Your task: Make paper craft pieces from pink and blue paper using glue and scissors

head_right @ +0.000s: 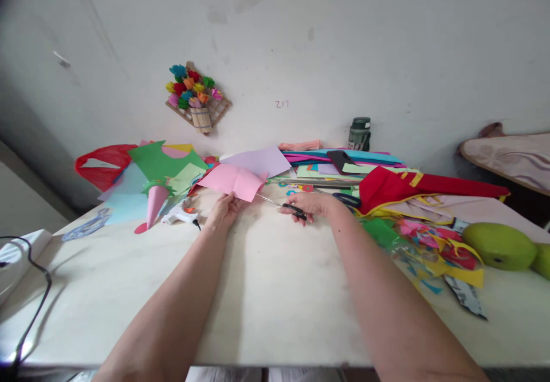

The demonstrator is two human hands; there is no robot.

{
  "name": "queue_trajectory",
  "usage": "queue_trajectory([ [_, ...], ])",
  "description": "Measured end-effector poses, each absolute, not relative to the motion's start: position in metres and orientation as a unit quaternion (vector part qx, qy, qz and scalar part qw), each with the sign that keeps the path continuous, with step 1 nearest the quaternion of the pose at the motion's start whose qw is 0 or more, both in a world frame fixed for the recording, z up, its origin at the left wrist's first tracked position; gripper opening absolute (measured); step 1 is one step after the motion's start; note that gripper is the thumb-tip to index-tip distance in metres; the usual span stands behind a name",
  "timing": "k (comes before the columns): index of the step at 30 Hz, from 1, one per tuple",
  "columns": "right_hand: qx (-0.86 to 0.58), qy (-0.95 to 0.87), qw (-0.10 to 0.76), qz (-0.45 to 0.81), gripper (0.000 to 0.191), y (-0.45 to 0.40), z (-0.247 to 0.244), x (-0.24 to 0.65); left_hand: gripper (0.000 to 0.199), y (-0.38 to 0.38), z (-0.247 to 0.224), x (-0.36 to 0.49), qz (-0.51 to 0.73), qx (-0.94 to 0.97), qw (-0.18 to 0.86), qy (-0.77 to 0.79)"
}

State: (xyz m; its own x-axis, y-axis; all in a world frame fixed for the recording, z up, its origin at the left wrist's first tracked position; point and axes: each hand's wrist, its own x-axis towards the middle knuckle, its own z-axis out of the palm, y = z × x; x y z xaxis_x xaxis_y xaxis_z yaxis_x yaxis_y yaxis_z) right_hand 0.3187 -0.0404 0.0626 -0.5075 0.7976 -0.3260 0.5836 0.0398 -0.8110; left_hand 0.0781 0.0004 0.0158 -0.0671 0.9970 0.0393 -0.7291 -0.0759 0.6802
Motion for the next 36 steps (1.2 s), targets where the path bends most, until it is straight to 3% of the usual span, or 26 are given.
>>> queue_trajectory([
  [14,-0.464,-0.709,0.162,0.506,0.027,-0.045,0.052,0.283,0.012,-0.003,0.014,0.079,0.655,0.304,0.648,0.242],
  [36,-0.442,-0.69,0.182,0.543,0.033,-0.04,0.044,0.283,0.012,0.0,0.008,0.079,0.636,0.339,0.66,0.214],
])
